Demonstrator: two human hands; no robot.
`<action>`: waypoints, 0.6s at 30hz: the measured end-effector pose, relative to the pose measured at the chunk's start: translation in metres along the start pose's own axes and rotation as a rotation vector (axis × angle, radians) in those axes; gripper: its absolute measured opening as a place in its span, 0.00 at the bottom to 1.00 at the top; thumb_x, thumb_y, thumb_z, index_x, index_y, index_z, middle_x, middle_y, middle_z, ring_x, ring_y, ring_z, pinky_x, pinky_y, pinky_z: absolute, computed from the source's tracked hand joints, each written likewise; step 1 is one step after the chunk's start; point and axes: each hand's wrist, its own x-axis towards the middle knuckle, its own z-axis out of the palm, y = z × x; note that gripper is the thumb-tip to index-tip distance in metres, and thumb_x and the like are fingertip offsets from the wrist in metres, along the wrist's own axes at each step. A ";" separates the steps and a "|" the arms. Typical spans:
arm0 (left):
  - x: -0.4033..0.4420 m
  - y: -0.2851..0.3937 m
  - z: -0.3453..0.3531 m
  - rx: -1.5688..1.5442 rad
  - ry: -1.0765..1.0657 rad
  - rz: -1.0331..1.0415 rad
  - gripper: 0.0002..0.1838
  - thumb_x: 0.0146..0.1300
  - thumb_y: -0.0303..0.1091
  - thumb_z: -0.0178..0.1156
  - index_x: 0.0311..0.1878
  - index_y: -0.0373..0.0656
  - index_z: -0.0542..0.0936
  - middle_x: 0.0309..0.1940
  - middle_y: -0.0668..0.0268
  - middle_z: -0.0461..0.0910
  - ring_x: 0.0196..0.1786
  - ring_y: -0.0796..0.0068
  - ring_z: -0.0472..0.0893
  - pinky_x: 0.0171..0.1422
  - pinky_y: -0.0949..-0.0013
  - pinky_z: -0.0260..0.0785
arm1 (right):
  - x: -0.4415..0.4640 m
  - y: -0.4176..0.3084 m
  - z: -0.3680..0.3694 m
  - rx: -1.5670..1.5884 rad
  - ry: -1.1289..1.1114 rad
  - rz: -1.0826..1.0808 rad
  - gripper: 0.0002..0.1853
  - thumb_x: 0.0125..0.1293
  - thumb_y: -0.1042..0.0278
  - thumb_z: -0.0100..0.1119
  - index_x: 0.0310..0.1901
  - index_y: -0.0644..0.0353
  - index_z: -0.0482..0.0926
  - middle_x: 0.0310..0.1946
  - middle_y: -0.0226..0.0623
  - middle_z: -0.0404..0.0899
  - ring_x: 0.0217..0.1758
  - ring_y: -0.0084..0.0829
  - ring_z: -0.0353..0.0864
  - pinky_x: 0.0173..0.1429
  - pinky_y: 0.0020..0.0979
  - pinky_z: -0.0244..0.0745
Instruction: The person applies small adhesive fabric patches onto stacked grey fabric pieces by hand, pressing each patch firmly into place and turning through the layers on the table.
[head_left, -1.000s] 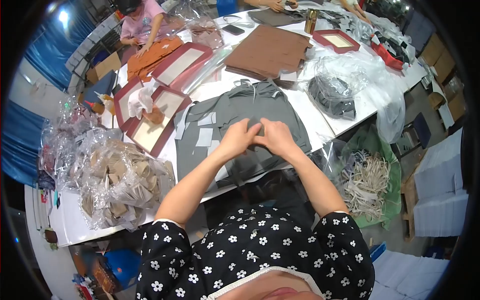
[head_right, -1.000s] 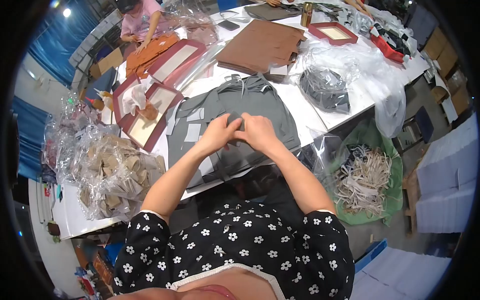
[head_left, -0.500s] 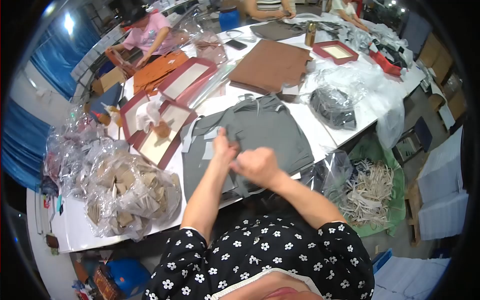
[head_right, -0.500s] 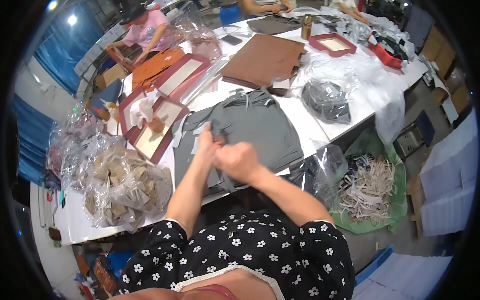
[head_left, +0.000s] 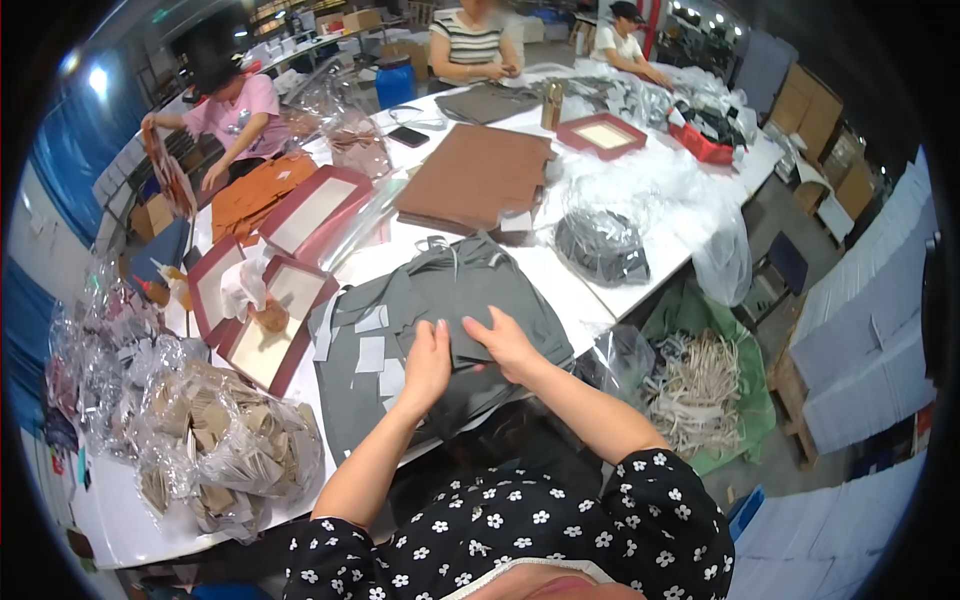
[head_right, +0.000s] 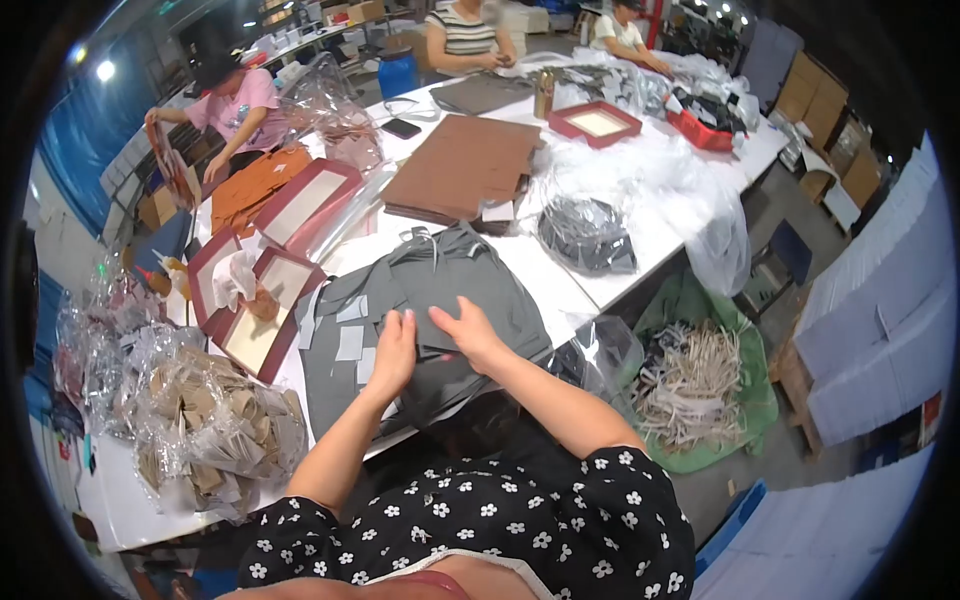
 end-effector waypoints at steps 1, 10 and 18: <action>-0.003 0.005 -0.002 0.024 -0.041 0.006 0.19 0.75 0.47 0.46 0.41 0.38 0.66 0.26 0.59 0.73 0.29 0.69 0.74 0.36 0.62 0.67 | 0.001 -0.003 -0.009 0.024 0.023 -0.023 0.43 0.64 0.52 0.65 0.66 0.79 0.56 0.56 0.50 0.71 0.58 0.37 0.72 0.62 0.36 0.69; -0.018 -0.008 -0.040 -0.288 -0.349 -0.133 0.14 0.74 0.43 0.50 0.39 0.42 0.74 0.23 0.69 0.74 0.21 0.84 0.70 0.24 0.77 0.61 | 0.056 -0.160 -0.202 -0.171 0.866 -0.819 0.26 0.63 0.57 0.66 0.50 0.73 0.71 0.49 0.48 0.76 0.51 0.35 0.77 0.55 0.33 0.72; -0.028 -0.011 -0.068 -0.244 -0.417 -0.089 0.12 0.72 0.42 0.53 0.41 0.41 0.76 0.26 0.72 0.76 0.24 0.85 0.73 0.28 0.77 0.65 | 0.062 -0.179 -0.214 -0.584 0.914 -0.377 0.24 0.60 0.59 0.65 0.49 0.73 0.78 0.44 0.42 0.81 0.47 0.35 0.79 0.52 0.34 0.72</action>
